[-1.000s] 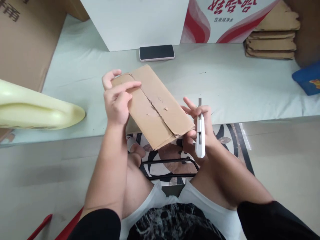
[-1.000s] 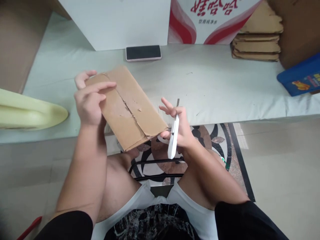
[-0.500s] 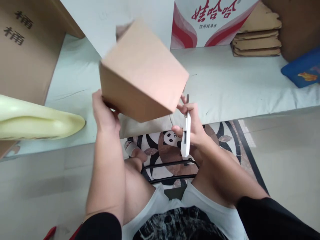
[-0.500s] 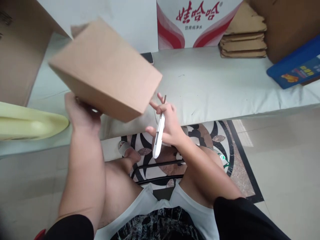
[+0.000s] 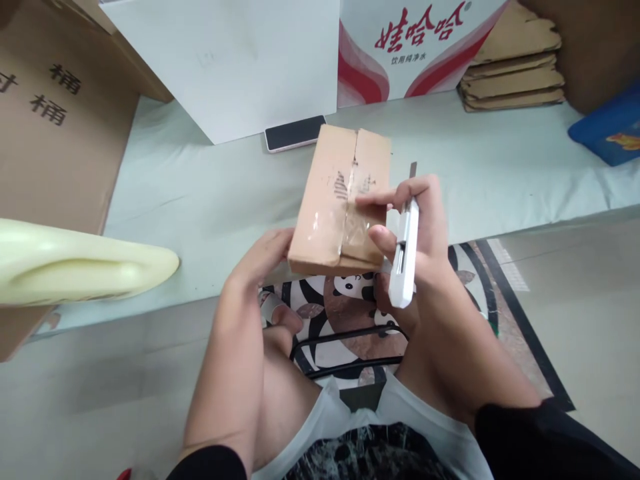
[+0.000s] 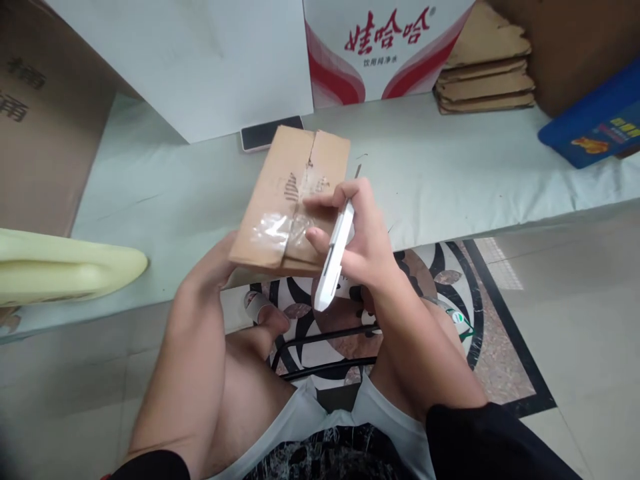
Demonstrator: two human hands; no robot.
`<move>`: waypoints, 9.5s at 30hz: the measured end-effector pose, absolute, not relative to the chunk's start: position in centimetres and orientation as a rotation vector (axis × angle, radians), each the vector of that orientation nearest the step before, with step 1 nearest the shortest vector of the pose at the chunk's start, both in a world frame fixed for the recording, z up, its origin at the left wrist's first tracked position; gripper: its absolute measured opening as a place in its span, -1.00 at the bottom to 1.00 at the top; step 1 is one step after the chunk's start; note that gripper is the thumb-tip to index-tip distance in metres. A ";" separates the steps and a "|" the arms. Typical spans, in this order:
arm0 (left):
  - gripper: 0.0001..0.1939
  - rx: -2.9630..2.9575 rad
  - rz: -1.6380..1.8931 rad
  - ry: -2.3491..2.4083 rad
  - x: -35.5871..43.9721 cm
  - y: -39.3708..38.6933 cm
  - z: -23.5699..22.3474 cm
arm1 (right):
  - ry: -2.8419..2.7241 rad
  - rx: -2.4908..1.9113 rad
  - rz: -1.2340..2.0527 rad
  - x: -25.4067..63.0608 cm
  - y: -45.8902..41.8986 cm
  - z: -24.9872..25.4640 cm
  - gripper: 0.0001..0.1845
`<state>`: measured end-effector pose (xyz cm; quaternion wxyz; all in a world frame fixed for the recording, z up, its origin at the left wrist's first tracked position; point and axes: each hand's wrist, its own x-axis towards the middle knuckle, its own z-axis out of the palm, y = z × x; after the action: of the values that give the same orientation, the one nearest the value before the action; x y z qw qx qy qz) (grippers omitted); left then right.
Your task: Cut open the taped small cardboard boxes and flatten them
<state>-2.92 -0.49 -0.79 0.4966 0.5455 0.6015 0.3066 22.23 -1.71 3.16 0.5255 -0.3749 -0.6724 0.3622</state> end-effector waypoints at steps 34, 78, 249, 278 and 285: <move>-0.72 2.003 1.511 1.248 5.0 -3.7 -0.2 | -1.572 -1.229 0.803 21.2 -1.5 5.8 -0.84; -0.75 2.093 1.547 1.239 5.0 -3.7 -0.5 | -1.512 -1.223 0.840 21.8 -1.5 5.0 -0.70; -0.84 2.286 1.734 1.106 5.6 -3.1 -0.6 | -1.307 -1.087 0.933 21.5 -1.2 3.5 -0.65; -0.80 2.320 1.733 1.144 5.4 -3.1 -0.6 | -1.220 -0.985 0.925 21.0 -1.3 3.2 -0.60; -0.62 2.353 1.744 1.103 5.3 -3.0 -0.8 | -1.224 -0.960 0.948 21.2 -1.5 3.3 -0.58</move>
<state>5.31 -2.98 -0.75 0.0060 0.7518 0.3523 0.5573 21.16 -1.51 3.25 0.6132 -0.4162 -0.5308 0.4112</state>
